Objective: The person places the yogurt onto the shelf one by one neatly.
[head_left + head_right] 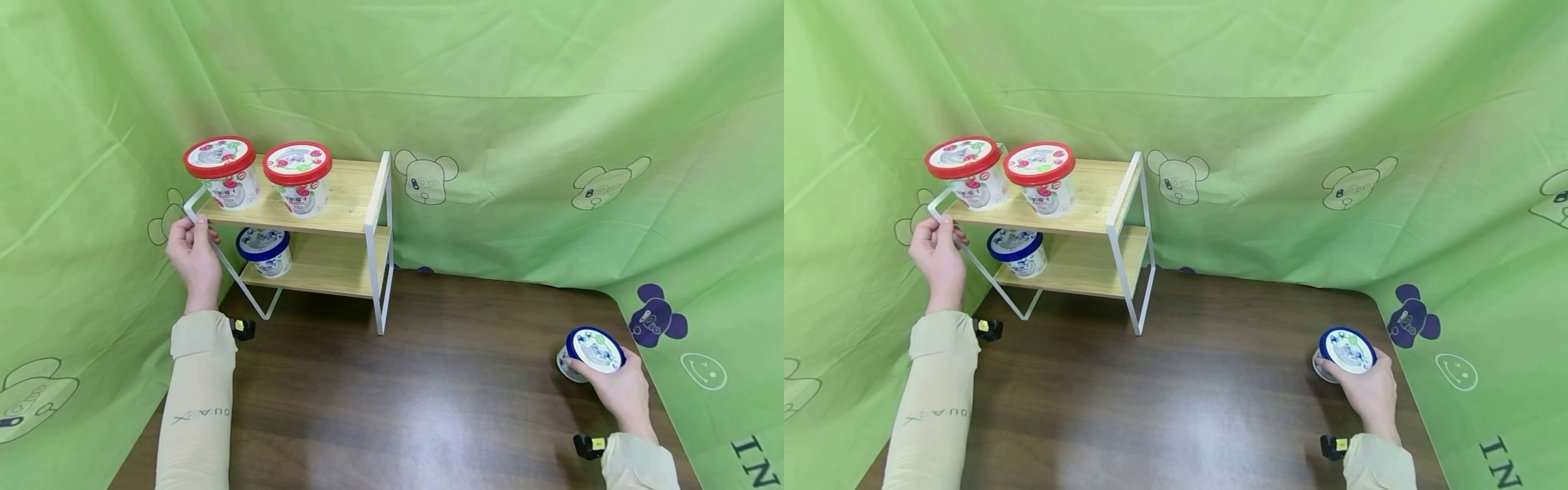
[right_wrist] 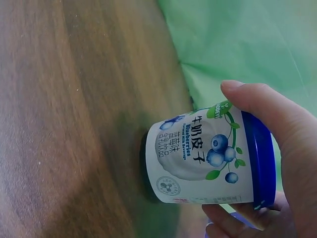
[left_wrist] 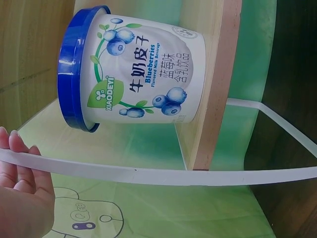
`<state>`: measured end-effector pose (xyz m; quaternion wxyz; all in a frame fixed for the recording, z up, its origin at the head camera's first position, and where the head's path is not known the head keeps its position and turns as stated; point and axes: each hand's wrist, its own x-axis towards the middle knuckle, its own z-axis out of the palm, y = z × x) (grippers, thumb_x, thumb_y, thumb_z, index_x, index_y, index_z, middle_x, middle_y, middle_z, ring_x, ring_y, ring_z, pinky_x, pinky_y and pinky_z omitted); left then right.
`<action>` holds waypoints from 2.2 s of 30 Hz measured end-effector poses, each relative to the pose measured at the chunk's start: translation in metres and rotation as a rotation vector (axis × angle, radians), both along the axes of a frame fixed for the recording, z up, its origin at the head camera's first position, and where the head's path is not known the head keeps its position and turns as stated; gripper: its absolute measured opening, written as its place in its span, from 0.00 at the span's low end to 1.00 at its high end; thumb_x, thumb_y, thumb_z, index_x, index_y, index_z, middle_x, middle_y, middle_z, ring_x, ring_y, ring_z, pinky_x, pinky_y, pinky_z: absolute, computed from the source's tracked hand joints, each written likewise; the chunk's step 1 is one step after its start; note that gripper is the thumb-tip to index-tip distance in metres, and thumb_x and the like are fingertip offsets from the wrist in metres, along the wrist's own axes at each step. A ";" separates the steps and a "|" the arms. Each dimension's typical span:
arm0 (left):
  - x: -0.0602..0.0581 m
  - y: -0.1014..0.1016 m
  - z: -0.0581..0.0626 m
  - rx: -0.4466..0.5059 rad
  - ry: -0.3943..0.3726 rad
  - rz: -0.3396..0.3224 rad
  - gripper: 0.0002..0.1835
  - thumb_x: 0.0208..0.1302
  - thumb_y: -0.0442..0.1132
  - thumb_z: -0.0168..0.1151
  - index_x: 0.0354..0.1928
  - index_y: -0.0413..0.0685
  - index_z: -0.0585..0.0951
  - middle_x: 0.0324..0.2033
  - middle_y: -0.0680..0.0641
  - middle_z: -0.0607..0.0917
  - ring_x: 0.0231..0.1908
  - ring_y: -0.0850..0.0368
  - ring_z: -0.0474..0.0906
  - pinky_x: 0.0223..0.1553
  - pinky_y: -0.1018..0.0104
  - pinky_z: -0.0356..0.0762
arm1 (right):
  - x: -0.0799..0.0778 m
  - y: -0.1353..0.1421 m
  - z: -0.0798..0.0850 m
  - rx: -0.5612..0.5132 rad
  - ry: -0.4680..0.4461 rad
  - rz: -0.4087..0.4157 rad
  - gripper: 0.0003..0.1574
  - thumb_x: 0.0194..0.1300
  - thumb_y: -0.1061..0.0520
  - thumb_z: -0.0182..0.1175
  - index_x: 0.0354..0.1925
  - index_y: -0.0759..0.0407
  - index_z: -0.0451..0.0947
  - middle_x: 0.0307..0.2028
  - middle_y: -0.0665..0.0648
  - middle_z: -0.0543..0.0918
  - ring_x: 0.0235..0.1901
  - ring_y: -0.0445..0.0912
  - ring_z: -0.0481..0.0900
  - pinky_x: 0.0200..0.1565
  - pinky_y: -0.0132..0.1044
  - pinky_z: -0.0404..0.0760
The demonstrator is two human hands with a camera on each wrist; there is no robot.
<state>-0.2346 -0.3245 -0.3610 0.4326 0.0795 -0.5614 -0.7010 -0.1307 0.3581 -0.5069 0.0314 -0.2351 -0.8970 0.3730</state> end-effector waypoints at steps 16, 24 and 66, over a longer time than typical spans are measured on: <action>0.000 0.000 -0.001 -0.006 -0.003 0.005 0.03 0.73 0.31 0.60 0.40 0.42 0.82 0.24 0.48 0.79 0.26 0.57 0.73 0.32 0.71 0.76 | -0.004 -0.006 0.004 -0.051 0.011 -0.035 0.76 0.53 0.36 0.77 0.77 0.72 0.44 0.68 0.78 0.61 0.66 0.69 0.61 0.65 0.65 0.62; 0.001 -0.001 -0.002 0.003 0.000 0.002 0.03 0.73 0.31 0.60 0.40 0.41 0.82 0.24 0.47 0.79 0.26 0.57 0.73 0.33 0.70 0.77 | -0.006 -0.010 0.004 -0.074 0.000 -0.037 0.76 0.53 0.34 0.76 0.77 0.70 0.43 0.68 0.78 0.61 0.67 0.69 0.61 0.65 0.65 0.62; -0.004 0.002 -0.006 -0.148 -0.152 0.152 0.09 0.79 0.40 0.52 0.40 0.51 0.80 0.25 0.51 0.79 0.29 0.58 0.75 0.36 0.68 0.74 | -0.003 -0.024 0.001 -0.096 -0.005 -0.015 0.76 0.54 0.34 0.76 0.77 0.70 0.43 0.68 0.78 0.62 0.66 0.69 0.61 0.64 0.65 0.63</action>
